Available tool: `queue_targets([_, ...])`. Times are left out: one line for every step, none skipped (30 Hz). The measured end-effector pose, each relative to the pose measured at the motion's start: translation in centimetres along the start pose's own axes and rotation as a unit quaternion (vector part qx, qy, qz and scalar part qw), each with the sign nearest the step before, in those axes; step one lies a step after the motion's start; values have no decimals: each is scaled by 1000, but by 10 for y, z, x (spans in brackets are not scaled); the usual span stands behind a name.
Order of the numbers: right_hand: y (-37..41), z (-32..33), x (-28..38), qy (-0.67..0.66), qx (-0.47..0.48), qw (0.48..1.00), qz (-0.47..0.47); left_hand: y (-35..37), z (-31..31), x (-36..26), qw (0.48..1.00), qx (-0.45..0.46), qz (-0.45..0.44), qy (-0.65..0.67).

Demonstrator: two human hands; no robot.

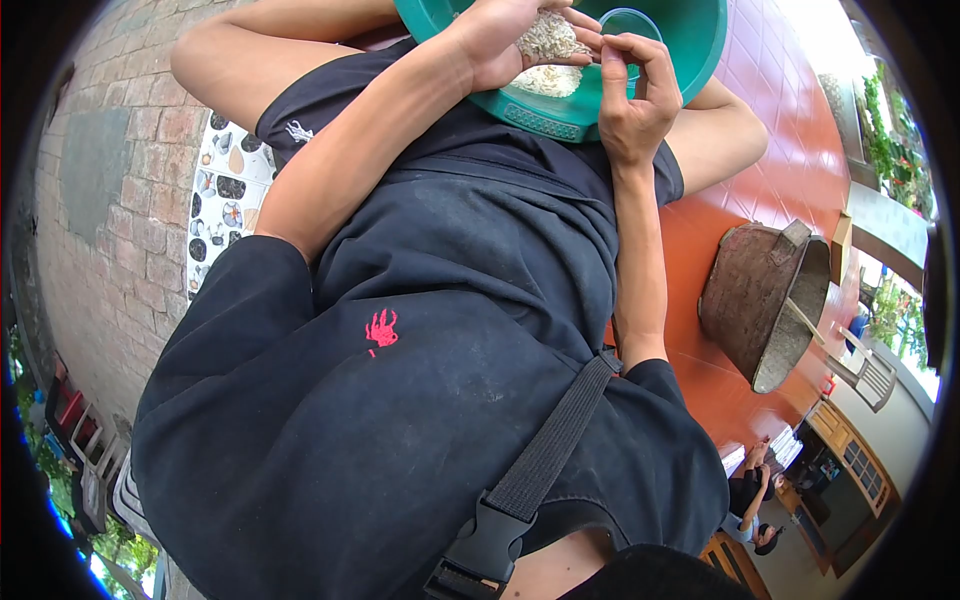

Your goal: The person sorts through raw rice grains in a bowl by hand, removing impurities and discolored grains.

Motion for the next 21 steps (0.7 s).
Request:
queue_targets([0,0,4,-3,16,1000,14,1,-1,-1,1000,0,0,0])
queue_targets([-2,1,6,-3,16,1000,14,2,-2,-2,1000,-6,0,-7])
queue_targets([-4,1,10,33,36,997,58,3,-3,-2,1000,-13,-1,-13])
queue_targets([-4,1,13,68,56,991,102,3,-2,-2,1000,-13,0,-13])
queue_targets([-4,0,12,68,56,991,102,1,-1,-1,1000,3,-6,-3])
queue_targets([-4,-1,11,95,53,990,93,2,-2,-2,1000,18,-11,7])
queue_targets([-3,-2,10,122,50,988,83,3,-3,-1,1000,18,-11,7])
queue_targets([-3,-1,9,122,50,988,83,3,-3,-1,1000,8,-10,11])
queue_targets([-3,-1,8,131,62,987,74,4,-4,-1,1000,-1,-9,16])
queue_targets([-3,-1,7,139,75,985,64,1,0,1,1000,-2,-8,16])
queue_targets([-3,-2,7,139,75,985,64,-4,6,4,1000,8,-18,10])
queue_targets([-2,-3,7,144,89,984,61,-5,7,4,999,17,-28,3])
queue_targets([-2,-4,7,148,104,982,58,-5,9,5,999,17,-28,3])
queue_targets([-2,-5,8,148,104,982,59,-6,12,5,999,12,-31,0])
queue_targets([-3,-5,9,152,107,981,56,-5,12,4,999,7,-33,-3])
queue_targets([-3,-5,9,156,110,980,54,-4,10,4,999,7,-33,-3])
queue_targets([-3,-6,9,156,110,980,55,-4,9,4,999,-9,-33,-3])
queue_targets([-2,-6,8,145,106,982,50,-3,8,4,999,-26,-32,-4])
queue_targets([-2,-6,6,134,103,985,45,-4,10,5,999,-26,-32,-4])
queue_targets([-1,-7,5,134,103,985,45,-6,12,6,999,-24,-42,4])
queue_targets([-1,-7,4,136,107,984,41,-5,12,6,998,-23,-52,11])
Point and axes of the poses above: each hand's wrist, its own y-axis away from the middle knuckle, its own z-axis out of the back of the hand, x = y × z, the point moved 2 cm from there along -y, towards the middle knuckle, and after that the axes turned 2 degrees about -y, right-handed, at the moved point
